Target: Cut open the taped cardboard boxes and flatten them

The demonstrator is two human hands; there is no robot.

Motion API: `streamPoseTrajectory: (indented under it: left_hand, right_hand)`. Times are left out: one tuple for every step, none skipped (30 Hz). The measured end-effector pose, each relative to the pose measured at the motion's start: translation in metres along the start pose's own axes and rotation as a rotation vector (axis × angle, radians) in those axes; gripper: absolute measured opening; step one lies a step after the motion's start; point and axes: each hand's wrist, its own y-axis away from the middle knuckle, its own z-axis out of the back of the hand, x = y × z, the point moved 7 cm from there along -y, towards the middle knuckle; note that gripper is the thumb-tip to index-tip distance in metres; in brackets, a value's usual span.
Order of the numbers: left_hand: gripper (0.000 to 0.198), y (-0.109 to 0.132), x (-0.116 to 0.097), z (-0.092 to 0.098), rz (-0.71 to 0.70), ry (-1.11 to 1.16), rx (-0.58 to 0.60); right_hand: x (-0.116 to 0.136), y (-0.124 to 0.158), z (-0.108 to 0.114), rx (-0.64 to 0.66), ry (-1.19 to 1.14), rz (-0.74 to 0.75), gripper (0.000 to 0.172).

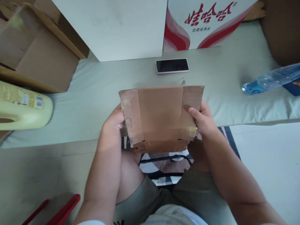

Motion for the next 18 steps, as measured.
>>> streamPoseTrajectory:
  left_hand:
    - [0.025,0.0,0.0,-0.001,0.007,-0.011,0.007]
    - [0.024,0.0,0.0,-0.001,0.008,-0.013,0.011]
    - [0.024,0.0,0.0,-0.002,0.008,-0.01,0.017]
    - [0.023,0.0,-0.001,-0.003,0.003,0.003,0.021]
    - [0.023,0.0,-0.002,-0.004,-0.008,0.029,0.023]
    - [0.024,0.0,-0.003,-0.005,-0.019,0.066,0.017]
    - [0.024,-0.001,-0.003,-0.005,-0.026,0.11,0.005]
    - [0.025,-0.001,-0.003,-0.004,-0.028,0.155,-0.011]
    - [0.025,-0.001,-0.003,-0.003,-0.028,0.193,-0.03]
    - [0.024,-0.002,-0.003,-0.002,-0.027,0.219,-0.047]
    - [0.023,-0.002,-0.004,-0.002,-0.034,0.234,-0.061]
    - [0.022,-0.002,-0.006,-0.001,-0.057,0.243,-0.07]
    - [0.02,-0.001,-0.008,-0.001,-0.088,0.251,-0.068]
    - [0.018,-0.001,-0.01,-0.002,-0.115,0.266,-0.06]
    - [0.017,0.0,-0.011,-0.003,-0.13,0.285,-0.05]
    - [0.017,0.0,-0.012,-0.004,-0.134,0.305,-0.043]
    - [0.019,-0.001,-0.011,-0.004,-0.129,0.321,-0.042]
    - [0.019,-0.002,-0.01,-0.004,-0.123,0.336,-0.043]
  right_hand:
    - [0.001,-0.001,0.001,-0.015,0.014,0.025,0.054]
    - [0.003,-0.001,0.002,-0.036,0.022,0.049,0.053]
    - [0.003,-0.001,0.004,-0.058,0.021,0.072,0.05]
    - [0.004,-0.002,0.005,-0.08,0.015,0.089,0.047]
    - [0.004,-0.002,0.006,-0.099,0.007,0.098,0.044]
    - [0.004,-0.002,0.007,-0.106,0.003,0.1,0.041]
    - [0.004,-0.002,0.006,-0.108,0.006,0.101,0.04]
    - [0.004,-0.002,0.006,-0.106,0.017,0.105,0.042]
    - [0.005,-0.002,0.005,-0.103,0.034,0.11,0.046]
    - [0.006,-0.002,0.005,-0.098,0.051,0.115,0.053]
    - [0.006,-0.002,0.004,-0.091,0.066,0.116,0.058]
    - [0.005,-0.002,0.004,-0.082,0.077,0.105,0.061]
    - [0.004,-0.002,0.004,-0.078,0.086,0.086,0.06]
    - [0.002,-0.002,0.004,-0.078,0.096,0.064,0.055]
    - [0.0,-0.002,0.004,-0.085,0.104,0.047,0.048]
    - [-0.001,-0.002,0.005,-0.096,0.112,0.039,0.042]
    - [-0.002,-0.002,0.005,-0.106,0.12,0.035,0.038]
    - [-0.002,-0.002,0.006,-0.117,0.127,0.036,0.036]
